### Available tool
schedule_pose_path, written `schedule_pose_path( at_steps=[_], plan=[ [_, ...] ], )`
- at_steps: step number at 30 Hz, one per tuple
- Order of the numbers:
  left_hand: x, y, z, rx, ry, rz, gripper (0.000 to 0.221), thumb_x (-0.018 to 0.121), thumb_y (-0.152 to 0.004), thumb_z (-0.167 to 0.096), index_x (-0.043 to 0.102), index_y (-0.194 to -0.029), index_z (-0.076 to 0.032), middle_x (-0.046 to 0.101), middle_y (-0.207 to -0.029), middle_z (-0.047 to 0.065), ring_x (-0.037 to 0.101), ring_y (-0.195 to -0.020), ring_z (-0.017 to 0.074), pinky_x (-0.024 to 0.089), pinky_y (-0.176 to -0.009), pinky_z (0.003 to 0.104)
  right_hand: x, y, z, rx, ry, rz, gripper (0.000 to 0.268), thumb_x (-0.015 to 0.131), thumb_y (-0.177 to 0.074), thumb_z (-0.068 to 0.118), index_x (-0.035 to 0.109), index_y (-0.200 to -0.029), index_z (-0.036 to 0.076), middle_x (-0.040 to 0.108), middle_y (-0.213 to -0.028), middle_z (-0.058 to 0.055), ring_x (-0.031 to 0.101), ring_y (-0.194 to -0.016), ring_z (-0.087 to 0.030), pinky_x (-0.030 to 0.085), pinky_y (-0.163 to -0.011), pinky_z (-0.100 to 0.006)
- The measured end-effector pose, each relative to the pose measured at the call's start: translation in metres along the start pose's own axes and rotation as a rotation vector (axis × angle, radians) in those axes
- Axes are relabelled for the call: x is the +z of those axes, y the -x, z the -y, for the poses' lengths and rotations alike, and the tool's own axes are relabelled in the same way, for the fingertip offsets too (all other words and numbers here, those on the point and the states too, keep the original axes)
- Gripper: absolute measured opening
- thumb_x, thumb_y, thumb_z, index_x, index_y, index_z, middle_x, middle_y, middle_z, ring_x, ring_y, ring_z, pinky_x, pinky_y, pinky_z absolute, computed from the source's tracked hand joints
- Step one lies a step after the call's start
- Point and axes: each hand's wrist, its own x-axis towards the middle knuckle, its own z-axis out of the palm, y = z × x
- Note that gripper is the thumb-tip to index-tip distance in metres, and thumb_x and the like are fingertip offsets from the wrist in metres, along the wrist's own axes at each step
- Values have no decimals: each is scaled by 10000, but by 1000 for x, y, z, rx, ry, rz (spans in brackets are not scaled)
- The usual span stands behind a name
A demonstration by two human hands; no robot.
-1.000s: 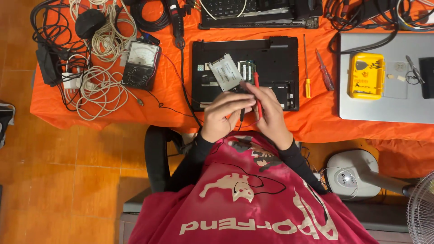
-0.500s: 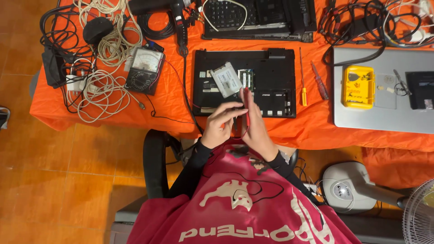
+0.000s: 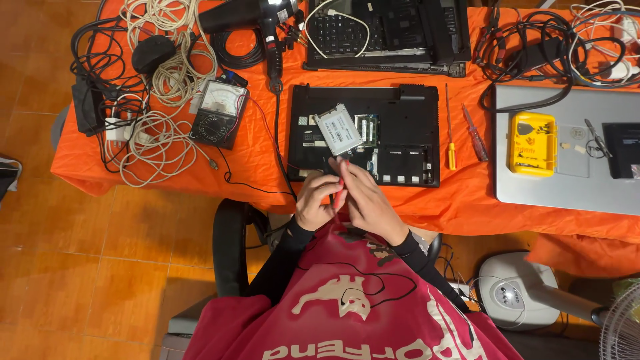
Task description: Testing electronics with a multimeter and using a screwdriver to disassemble laptop components.
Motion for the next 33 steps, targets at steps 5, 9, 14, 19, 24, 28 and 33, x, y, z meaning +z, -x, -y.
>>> schedule_pose_path(
  at_steps=[5,9,14,19,24,28,33],
  plan=[
    [-3,17,13,-80,59,-107,248,729,-910,26,568,-1088,-37,654,-1134,142,706,-948,287,603,-853,390,2,2,-2,53,-6,-1,800,588,-830,-107,334,-1578,12,546,-1466,-206,539,-1324,-383,432,-1135,-444],
    [-18,27,35,-269,190,-246,143,594,-1028,-33,484,-1120,-37,635,-1176,181,726,-923,228,630,-868,378,-7,-10,8,1,24,-58,677,584,-886,-95,405,-1530,8,606,-1412,-151,568,-1300,-356,428,-1141,-462],
    [-55,4,52,-336,97,-370,168,535,-1111,-121,439,-1201,-17,688,-1135,189,723,-976,271,569,-964,401,-4,-5,1,20,0,-137,546,573,-882,-98,522,-1415,9,641,-1340,-139,589,-1264,-342,450,-1115,-444],
    [-96,-10,50,-548,4,-444,261,497,-1123,-213,438,-1247,9,691,-1150,198,738,-994,279,568,-963,386,-6,3,0,73,-8,-155,458,575,-869,-96,622,-1318,-16,640,-1227,-154,605,-1189,-355,452,-1069,-458],
    [-97,-12,57,-396,7,-668,284,480,-1103,-294,499,-1165,-17,702,-1171,227,744,-982,313,614,-968,408,7,18,-9,40,-89,-319,330,633,-927,-108,680,-1234,6,672,-1196,-111,655,-1107,-305,505,-1028,-428],
    [-62,-12,20,-296,286,-390,209,597,-1097,-226,570,-1056,-22,667,-1103,159,686,-983,285,662,-836,454,-12,17,5,-19,13,-332,361,751,-909,-22,659,-1257,1,627,-1103,-125,621,-1000,-303,465,-946,-444],
    [-25,-32,-30,-77,170,369,247,777,-844,-49,749,-1084,-102,691,-1089,54,703,-896,225,564,-803,345,-36,27,16,-42,249,-247,493,859,-859,194,695,-1278,-9,532,-921,-73,549,-846,-296,463,-877,-452]
  ],
)
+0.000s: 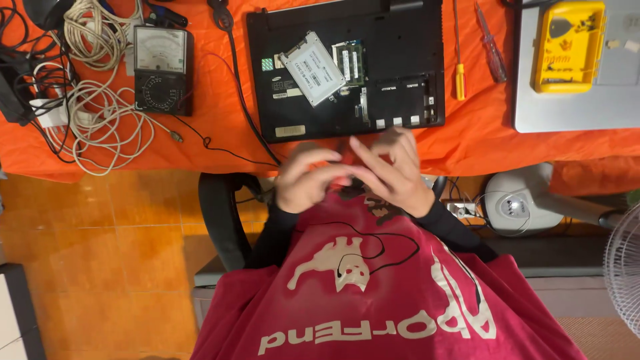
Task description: Testing electronics with a multimeter and using a screwdriver to disassemble laptop components.
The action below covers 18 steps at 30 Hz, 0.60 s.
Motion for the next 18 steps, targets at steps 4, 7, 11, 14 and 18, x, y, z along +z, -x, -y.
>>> schedule_pose_path(
  at_steps=[4,7,11,14,18],
  plan=[
    [10,-16,1,106,119,91,379,773,-809,10,755,-1180,-67,681,-1098,68,714,-912,217,556,-842,362,-13,16,-10,-21,10,8,389,825,-838,154,750,-1195,18,595,-870,-67,593,-803,-262,473,-817,-417],
    [13,-23,8,183,44,93,389,826,-838,-96,746,-1217,-64,680,-1077,60,685,-898,202,520,-842,376,-21,21,-22,-1,67,17,243,795,-909,86,719,-1127,14,687,-951,-96,660,-878,-282,506,-866,-419],
    [9,-46,35,16,4,-27,300,810,-936,-189,705,-1212,-135,730,-1095,5,673,-911,156,476,-892,356,-16,21,-30,272,-105,-158,107,689,-1002,40,659,-1090,-12,690,-1017,-116,663,-932,-261,527,-913,-383],
    [9,-62,51,-103,-51,-41,234,773,-982,-221,699,-1199,-173,754,-1089,-31,640,-935,157,439,-971,355,-7,11,-27,445,-186,-140,112,685,-1054,33,676,-1140,-38,709,-1052,-144,671,-953,-247,528,-887,-324],
    [27,-65,64,-161,-227,-31,312,768,-972,-336,746,-1242,-182,736,-944,-89,576,-934,155,342,-997,355,-6,4,-31,420,-194,-43,167,692,-1039,74,686,-1154,-47,723,-1031,-142,663,-970,-250,514,-904,-334]
  ],
)
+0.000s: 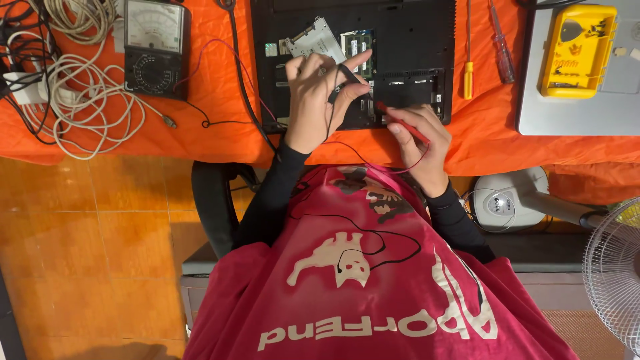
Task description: Testing electronics with a multimeter and using a screwdriver to disassemble laptop components.
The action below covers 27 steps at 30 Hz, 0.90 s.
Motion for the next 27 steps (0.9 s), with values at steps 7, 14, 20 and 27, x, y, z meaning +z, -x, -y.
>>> schedule_pose_path(
  at_steps=[7,14,20,27],
  plan=[
    [1,4,1,-25,-56,-33,340,753,-992,-361,739,-1277,-177,673,-842,-83,531,-867,128,300,-944,343,8,5,-5,43,-47,-23,119,573,-1126,89,638,-1082,-1,712,-1047,-112,637,-980,-248,519,-913,-354],
    [1,3,-1,6,-110,17,358,725,-1030,-341,701,-1349,-181,529,-697,-32,496,-824,153,302,-913,346,8,-1,3,-57,109,28,99,603,-1098,84,652,-1063,6,702,-1024,-131,618,-930,-292,486,-896,-384],
    [0,0,-3,22,-119,25,359,712,-1041,-333,683,-1362,-175,534,-689,-36,501,-823,152,308,-915,353,10,-4,3,-109,146,39,81,636,-1070,78,666,-1042,8,706,-1016,-114,617,-905,-286,472,-872,-382],
    [5,4,-2,25,-122,54,356,711,-1040,-330,673,-1358,-176,538,-699,-17,496,-838,167,318,-914,361,8,-8,13,-113,191,81,76,648,-1047,79,689,-1036,15,702,-1025,-118,607,-918,-298,449,-861,-392]
  ],
)
